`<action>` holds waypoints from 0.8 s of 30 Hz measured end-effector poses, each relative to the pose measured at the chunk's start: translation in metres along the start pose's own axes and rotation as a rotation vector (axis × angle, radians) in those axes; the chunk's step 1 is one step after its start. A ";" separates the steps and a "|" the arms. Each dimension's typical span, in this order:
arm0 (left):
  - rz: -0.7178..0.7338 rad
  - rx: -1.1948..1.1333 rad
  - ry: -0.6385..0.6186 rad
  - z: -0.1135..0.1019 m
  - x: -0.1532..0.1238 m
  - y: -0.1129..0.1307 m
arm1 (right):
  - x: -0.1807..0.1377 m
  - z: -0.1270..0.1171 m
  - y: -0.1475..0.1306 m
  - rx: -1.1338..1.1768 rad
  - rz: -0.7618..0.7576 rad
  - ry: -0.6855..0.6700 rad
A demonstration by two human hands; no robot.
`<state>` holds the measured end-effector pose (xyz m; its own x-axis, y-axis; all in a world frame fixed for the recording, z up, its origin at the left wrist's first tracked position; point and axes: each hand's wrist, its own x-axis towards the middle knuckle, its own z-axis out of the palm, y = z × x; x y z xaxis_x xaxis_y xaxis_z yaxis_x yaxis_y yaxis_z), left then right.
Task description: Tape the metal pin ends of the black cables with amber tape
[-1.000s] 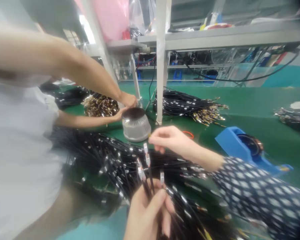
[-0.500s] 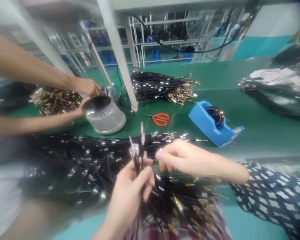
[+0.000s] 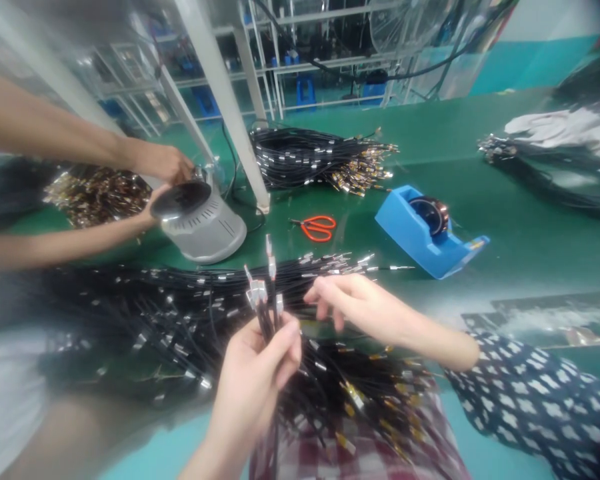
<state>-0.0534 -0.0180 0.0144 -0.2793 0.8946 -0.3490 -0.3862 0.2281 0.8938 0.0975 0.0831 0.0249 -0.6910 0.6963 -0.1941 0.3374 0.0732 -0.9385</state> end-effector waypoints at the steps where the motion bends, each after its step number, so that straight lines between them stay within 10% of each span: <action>1: 0.002 -0.006 0.001 0.000 0.000 0.000 | -0.001 0.004 0.003 0.048 -0.022 0.022; 10: 0.030 -0.016 -0.013 -0.001 -0.001 -0.001 | -0.009 0.024 0.002 0.282 -0.085 0.236; 24: 0.124 -0.032 -0.046 0.000 -0.005 -0.003 | -0.002 0.023 0.003 0.539 -0.069 0.103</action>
<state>-0.0507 -0.0233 0.0132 -0.2862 0.9319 -0.2227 -0.3790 0.1034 0.9196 0.0851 0.0657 0.0160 -0.6246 0.7712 -0.1233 -0.1003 -0.2358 -0.9666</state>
